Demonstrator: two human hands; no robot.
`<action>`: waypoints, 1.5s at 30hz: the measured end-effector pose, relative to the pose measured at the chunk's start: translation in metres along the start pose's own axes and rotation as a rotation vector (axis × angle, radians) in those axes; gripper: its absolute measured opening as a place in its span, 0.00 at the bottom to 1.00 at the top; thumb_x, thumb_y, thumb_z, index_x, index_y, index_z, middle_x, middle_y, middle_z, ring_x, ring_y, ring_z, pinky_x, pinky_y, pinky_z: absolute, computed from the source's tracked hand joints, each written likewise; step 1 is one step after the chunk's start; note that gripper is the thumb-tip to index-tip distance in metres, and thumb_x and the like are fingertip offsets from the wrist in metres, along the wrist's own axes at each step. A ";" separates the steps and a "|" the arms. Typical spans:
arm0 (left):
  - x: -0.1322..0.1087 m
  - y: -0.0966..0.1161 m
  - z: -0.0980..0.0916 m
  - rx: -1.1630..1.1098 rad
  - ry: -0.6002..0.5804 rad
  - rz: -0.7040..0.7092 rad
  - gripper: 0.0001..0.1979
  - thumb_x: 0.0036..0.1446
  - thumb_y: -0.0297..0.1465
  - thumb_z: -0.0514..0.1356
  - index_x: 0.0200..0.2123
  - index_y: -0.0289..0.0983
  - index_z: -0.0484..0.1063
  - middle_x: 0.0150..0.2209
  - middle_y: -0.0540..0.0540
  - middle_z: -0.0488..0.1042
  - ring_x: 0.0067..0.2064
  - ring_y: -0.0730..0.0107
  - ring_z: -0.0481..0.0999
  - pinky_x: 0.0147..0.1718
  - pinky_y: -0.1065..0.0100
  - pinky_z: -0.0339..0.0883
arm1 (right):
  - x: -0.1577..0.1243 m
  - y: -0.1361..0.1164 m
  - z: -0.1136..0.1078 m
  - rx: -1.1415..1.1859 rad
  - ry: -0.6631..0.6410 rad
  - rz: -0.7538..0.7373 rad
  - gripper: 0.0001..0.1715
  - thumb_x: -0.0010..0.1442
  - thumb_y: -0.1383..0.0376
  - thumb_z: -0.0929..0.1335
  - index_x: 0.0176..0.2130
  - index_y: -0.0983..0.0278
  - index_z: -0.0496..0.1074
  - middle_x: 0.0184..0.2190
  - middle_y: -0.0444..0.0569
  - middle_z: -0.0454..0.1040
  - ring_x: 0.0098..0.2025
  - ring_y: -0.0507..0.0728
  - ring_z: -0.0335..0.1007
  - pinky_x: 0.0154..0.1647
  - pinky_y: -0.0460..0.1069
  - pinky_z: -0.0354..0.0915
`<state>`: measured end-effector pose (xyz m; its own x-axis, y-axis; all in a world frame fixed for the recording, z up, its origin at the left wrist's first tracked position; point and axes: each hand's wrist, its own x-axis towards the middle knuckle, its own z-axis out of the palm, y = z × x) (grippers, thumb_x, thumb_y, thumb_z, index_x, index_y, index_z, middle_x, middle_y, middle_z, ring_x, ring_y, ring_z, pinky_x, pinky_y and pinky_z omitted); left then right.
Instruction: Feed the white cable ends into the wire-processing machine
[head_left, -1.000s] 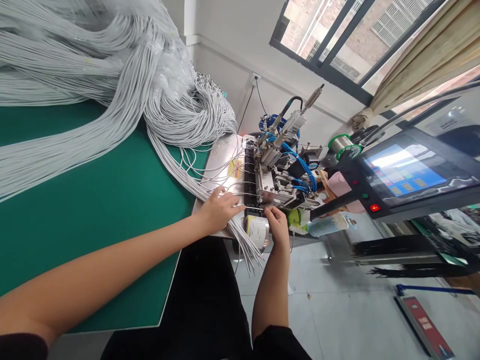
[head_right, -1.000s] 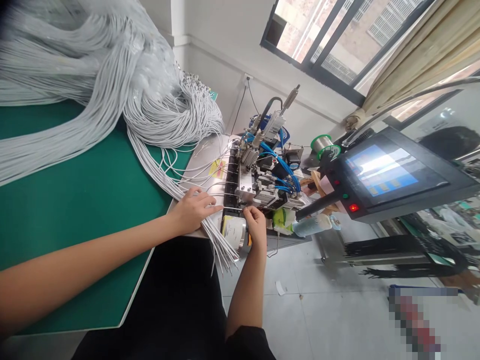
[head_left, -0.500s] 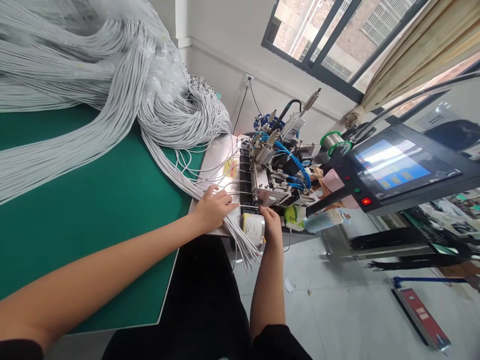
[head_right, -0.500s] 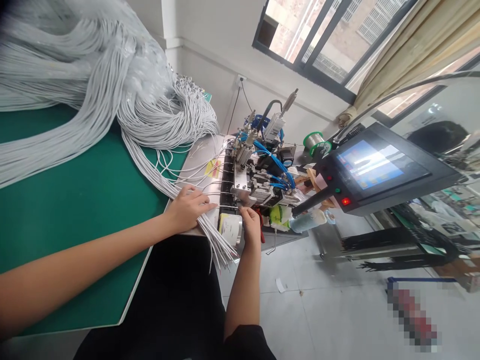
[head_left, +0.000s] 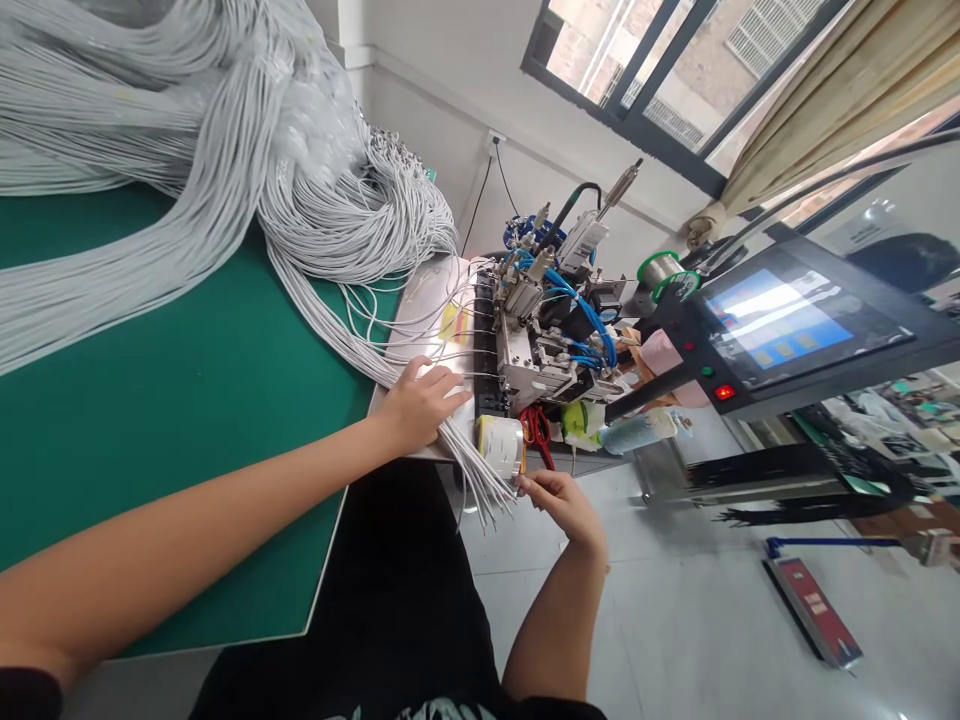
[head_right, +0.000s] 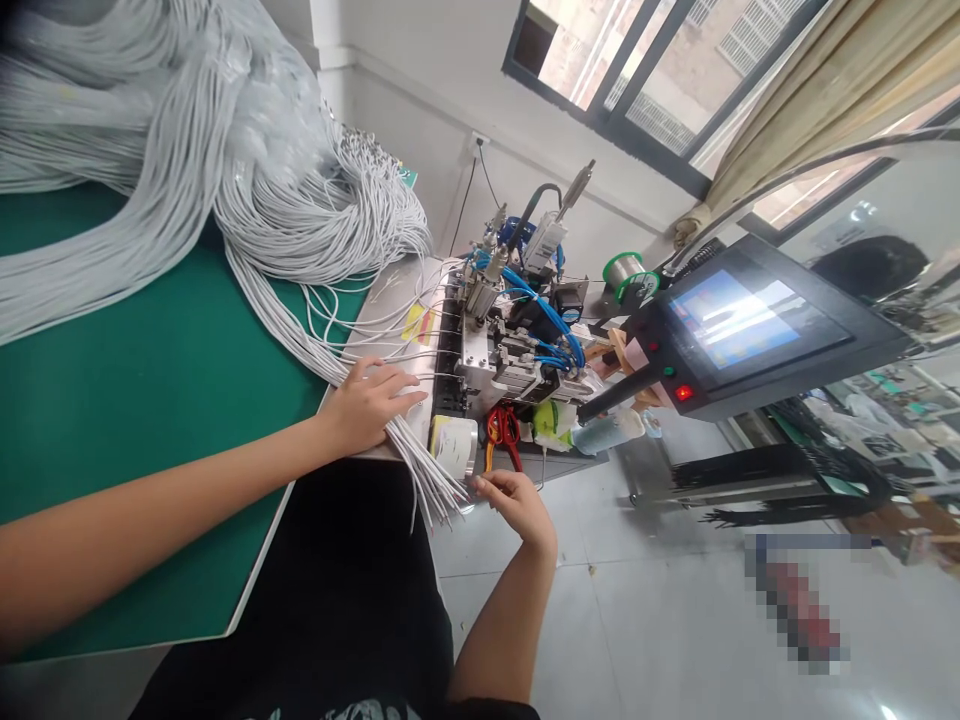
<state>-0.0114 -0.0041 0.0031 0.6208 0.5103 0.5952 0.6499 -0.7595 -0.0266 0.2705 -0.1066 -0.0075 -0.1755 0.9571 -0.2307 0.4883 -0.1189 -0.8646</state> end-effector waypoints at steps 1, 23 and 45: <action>0.000 0.000 0.000 -0.001 0.005 -0.001 0.19 0.49 0.18 0.54 0.44 0.37 0.73 0.46 0.42 0.74 0.47 0.57 0.71 0.51 0.50 0.53 | -0.001 0.001 0.000 0.004 -0.050 0.000 0.20 0.58 0.51 0.68 0.28 0.65 0.76 0.23 0.44 0.70 0.24 0.51 0.60 0.26 0.45 0.57; 0.002 0.006 -0.017 -0.024 0.202 0.433 0.07 0.65 0.29 0.52 0.39 0.40 0.70 0.23 0.56 0.67 0.26 0.77 0.66 0.48 0.66 0.57 | 0.010 -0.006 0.009 0.284 0.373 -0.127 0.14 0.55 0.54 0.71 0.28 0.63 0.74 0.20 0.42 0.66 0.21 0.50 0.54 0.21 0.46 0.52; 0.003 0.005 -0.013 -0.030 0.076 0.381 0.13 0.53 0.18 0.48 0.32 0.37 0.67 0.27 0.50 0.68 0.29 0.70 0.65 0.42 0.63 0.56 | 0.053 -0.030 0.022 0.614 0.513 -0.265 0.17 0.49 0.53 0.74 0.26 0.64 0.70 0.17 0.40 0.62 0.17 0.46 0.48 0.16 0.44 0.43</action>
<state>-0.0117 -0.0117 0.0154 0.7804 0.1588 0.6047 0.3652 -0.9008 -0.2348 0.2279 -0.0581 -0.0030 0.2639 0.9574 0.1169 -0.0917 0.1455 -0.9851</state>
